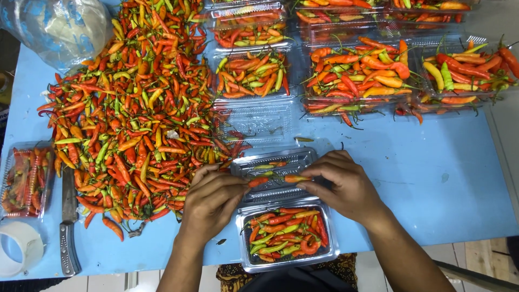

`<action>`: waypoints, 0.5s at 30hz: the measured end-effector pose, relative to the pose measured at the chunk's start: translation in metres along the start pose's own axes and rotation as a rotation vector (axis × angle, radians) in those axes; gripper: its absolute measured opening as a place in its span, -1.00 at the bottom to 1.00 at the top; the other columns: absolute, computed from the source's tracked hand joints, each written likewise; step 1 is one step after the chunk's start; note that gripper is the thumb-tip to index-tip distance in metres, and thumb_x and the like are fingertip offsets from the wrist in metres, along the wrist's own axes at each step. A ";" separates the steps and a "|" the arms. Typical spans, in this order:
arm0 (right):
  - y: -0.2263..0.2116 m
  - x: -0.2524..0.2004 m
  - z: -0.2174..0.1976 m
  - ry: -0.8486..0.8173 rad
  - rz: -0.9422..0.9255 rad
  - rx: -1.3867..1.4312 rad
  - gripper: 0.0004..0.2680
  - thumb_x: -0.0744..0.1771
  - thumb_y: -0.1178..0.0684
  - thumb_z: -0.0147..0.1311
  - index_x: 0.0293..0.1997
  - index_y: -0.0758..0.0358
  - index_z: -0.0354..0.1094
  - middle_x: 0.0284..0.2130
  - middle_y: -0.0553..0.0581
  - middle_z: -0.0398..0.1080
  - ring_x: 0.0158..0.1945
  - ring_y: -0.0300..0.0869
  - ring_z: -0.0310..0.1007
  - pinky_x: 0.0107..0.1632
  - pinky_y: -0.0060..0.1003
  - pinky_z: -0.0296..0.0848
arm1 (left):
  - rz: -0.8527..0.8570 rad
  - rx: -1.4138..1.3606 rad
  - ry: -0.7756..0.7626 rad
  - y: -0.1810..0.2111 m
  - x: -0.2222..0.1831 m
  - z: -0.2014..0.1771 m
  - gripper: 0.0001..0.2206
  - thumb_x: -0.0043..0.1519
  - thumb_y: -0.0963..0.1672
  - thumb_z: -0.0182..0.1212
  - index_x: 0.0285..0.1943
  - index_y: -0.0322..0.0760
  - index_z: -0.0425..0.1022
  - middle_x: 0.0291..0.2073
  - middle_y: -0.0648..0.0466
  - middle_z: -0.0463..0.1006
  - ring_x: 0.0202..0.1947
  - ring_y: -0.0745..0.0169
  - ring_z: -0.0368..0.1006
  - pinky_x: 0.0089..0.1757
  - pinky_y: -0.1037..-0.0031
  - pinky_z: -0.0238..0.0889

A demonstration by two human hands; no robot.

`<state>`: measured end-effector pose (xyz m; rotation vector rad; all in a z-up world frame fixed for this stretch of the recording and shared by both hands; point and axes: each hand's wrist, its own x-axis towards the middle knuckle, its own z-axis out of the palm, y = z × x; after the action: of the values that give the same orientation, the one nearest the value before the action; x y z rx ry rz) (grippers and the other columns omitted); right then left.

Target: The person sorts chili peppers from a large pile and packs them into small plastic containers by hand.

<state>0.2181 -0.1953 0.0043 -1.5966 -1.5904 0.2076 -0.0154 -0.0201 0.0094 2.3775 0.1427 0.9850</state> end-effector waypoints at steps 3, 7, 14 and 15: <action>-0.004 0.002 -0.002 -0.002 0.033 0.037 -0.87 0.27 0.06 0.33 -0.21 0.19 0.51 -0.37 -0.03 0.57 -0.30 -0.21 0.49 -0.06 -0.28 0.37 | -0.007 -0.039 0.007 -0.002 -0.003 0.001 -0.99 0.27 -0.20 0.30 -0.21 -0.22 0.60 -0.21 0.10 0.68 -0.23 0.21 0.59 0.10 0.20 0.23; -0.003 0.002 -0.001 0.004 0.043 0.034 -0.91 0.29 0.09 0.29 -0.23 0.20 0.51 -0.38 -0.02 0.56 -0.30 -0.18 0.48 -0.11 -0.28 0.35 | -0.023 -0.061 0.008 -0.002 -0.004 0.002 -0.98 0.25 -0.20 0.32 -0.21 -0.21 0.59 -0.22 0.11 0.67 -0.25 0.23 0.59 0.10 0.21 0.24; -0.004 0.005 -0.001 0.043 0.105 0.126 -0.94 0.28 0.12 0.32 -0.28 0.21 0.54 -0.46 0.04 0.58 -0.34 -0.05 0.59 -0.09 -0.16 0.41 | -0.077 -0.099 0.107 -0.005 -0.007 0.008 -0.93 0.19 -0.20 0.38 -0.23 -0.11 0.70 -0.28 0.17 0.73 -0.32 0.17 0.63 0.09 0.15 0.25; -0.003 0.004 0.000 0.045 0.102 0.121 -0.93 0.27 0.12 0.34 -0.28 0.20 0.55 -0.46 0.03 0.58 -0.33 -0.06 0.60 -0.09 -0.18 0.41 | -0.076 -0.095 0.100 -0.004 -0.007 0.007 -0.93 0.19 -0.20 0.38 -0.22 -0.12 0.70 -0.28 0.17 0.73 -0.32 0.16 0.63 0.09 0.14 0.25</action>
<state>0.2170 -0.1920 0.0082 -1.5791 -1.4360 0.3146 -0.0156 -0.0218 -0.0014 2.2214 0.2176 1.0512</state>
